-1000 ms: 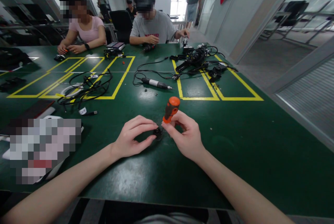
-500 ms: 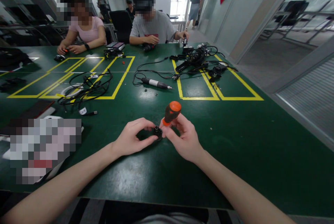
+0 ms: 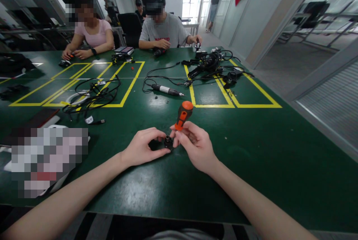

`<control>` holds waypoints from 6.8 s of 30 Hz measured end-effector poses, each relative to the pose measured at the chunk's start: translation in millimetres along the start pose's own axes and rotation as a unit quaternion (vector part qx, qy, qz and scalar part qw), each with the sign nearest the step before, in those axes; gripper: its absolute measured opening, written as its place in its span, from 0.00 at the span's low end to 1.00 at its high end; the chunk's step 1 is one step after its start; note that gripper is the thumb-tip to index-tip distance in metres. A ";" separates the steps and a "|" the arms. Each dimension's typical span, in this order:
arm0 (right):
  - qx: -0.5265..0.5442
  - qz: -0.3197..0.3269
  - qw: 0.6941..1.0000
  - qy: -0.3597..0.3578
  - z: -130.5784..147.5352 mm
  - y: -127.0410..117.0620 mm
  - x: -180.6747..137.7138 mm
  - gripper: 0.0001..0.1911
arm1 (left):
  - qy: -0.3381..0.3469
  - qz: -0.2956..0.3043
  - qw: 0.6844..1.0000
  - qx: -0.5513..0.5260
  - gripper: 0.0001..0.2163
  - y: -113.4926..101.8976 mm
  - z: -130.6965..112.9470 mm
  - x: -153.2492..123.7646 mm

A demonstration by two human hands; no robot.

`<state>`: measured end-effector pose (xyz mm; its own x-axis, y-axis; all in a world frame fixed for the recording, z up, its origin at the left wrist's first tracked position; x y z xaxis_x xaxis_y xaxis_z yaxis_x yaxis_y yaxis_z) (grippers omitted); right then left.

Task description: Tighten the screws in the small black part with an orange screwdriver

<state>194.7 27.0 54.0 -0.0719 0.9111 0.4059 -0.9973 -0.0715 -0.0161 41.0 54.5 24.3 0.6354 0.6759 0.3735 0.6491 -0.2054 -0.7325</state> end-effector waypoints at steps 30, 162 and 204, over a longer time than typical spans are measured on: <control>-0.025 -0.011 1.000 -0.001 3.4 -5.7 3.2 0.13 | -0.014 0.014 1.000 -0.020 0.13 2.5 1.8 -0.7; 0.036 -0.011 0.999 0.012 -4.8 -2.2 0.8 0.12 | 0.057 0.103 0.984 0.133 0.08 8.2 -0.1 3.1; 0.003 -0.004 1.000 0.023 2.6 0.0 1.1 0.15 | -0.038 0.058 0.983 -0.168 0.10 -0.2 -1.7 4.0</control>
<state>194.7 27.0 56.8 -0.0639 0.9291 0.3642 -0.9978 -0.0658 -0.0072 44.1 56.1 26.9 0.6888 0.6826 0.2443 0.6833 -0.4987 -0.5333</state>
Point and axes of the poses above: each hand's wrist, its own x-axis towards the middle knuckle, its own y-axis out of the palm, z = x × y, the point moved 8 cm from there along x, towards the middle knuckle, and after that the axes turned 1 degree about -y, right-handed, at the moved point
